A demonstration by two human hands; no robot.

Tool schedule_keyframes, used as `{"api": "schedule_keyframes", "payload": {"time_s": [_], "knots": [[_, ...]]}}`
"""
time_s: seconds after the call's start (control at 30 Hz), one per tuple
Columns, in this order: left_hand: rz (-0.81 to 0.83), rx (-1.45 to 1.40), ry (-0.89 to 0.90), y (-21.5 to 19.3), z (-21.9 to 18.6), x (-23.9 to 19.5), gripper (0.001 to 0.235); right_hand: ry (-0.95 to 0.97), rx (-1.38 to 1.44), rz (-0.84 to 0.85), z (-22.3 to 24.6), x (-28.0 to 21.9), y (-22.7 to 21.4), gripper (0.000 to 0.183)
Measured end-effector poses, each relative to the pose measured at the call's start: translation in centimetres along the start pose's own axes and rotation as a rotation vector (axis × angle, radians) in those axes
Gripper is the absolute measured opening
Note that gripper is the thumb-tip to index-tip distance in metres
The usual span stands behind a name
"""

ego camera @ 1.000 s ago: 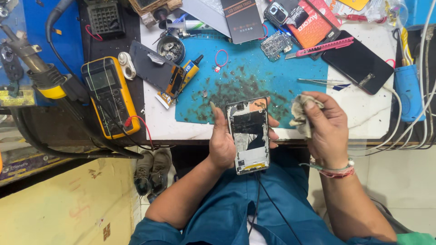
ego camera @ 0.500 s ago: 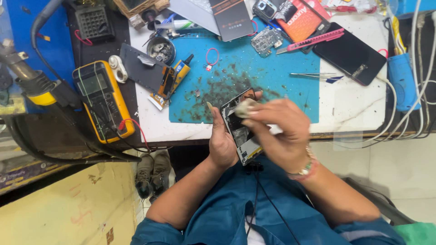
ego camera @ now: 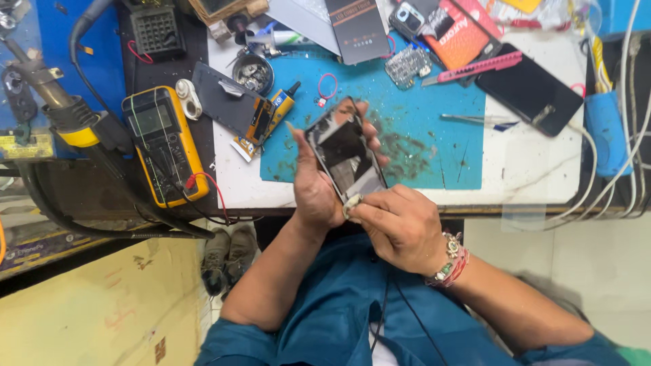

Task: The person works on a disassembled smartphone, using tweezers to manipulate internal components and a pink tool to pry parts. They then use a cloth to wipe the inside of the phone casing and clean the work surface.

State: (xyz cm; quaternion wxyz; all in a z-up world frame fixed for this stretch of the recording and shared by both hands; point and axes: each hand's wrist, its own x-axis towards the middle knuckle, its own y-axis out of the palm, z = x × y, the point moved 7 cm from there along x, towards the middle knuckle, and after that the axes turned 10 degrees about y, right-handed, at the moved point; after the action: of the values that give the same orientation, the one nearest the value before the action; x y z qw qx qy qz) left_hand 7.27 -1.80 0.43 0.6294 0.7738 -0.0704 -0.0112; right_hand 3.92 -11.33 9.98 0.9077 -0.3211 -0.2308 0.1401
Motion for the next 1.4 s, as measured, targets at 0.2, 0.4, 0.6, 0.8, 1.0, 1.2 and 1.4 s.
{"api": "schedule_keyframes", "payload": {"time_s": [0.2,0.4,0.6,0.8,1.0,1.2,1.4], "knots": [[-0.054,0.502,-0.027,0.3,1.8,0.5,0.087,0.059,-0.100,-0.303,-1.6,1.2,-2.0,0.015],[0.100,-0.073,0.013,1.9,-0.9,2.4,0.075,-0.056,-0.065,-0.014,1.2,2.0,-0.7,0.015],[-0.069,0.248,-0.009,-0.5,0.6,1.6,0.090,-0.038,-0.109,-0.213,-1.9,0.5,-0.2,0.015],[-0.102,0.078,0.080,-1.3,-2.4,3.0,0.098,-0.068,-0.060,-0.072,-4.0,-2.5,-0.5,0.015],[-0.104,0.252,0.209,-1.3,-1.9,2.2,0.102,0.182,-0.089,-0.176,-4.4,-1.5,-0.1,0.010],[-0.102,0.210,0.299,-1.3,-2.3,1.7,0.098,0.271,-0.109,-0.163,-5.1,-2.9,1.7,0.008],[-0.104,0.171,0.299,-0.8,-2.4,1.5,0.100,0.104,0.003,-0.165,-2.8,-1.7,1.1,0.011]]}}
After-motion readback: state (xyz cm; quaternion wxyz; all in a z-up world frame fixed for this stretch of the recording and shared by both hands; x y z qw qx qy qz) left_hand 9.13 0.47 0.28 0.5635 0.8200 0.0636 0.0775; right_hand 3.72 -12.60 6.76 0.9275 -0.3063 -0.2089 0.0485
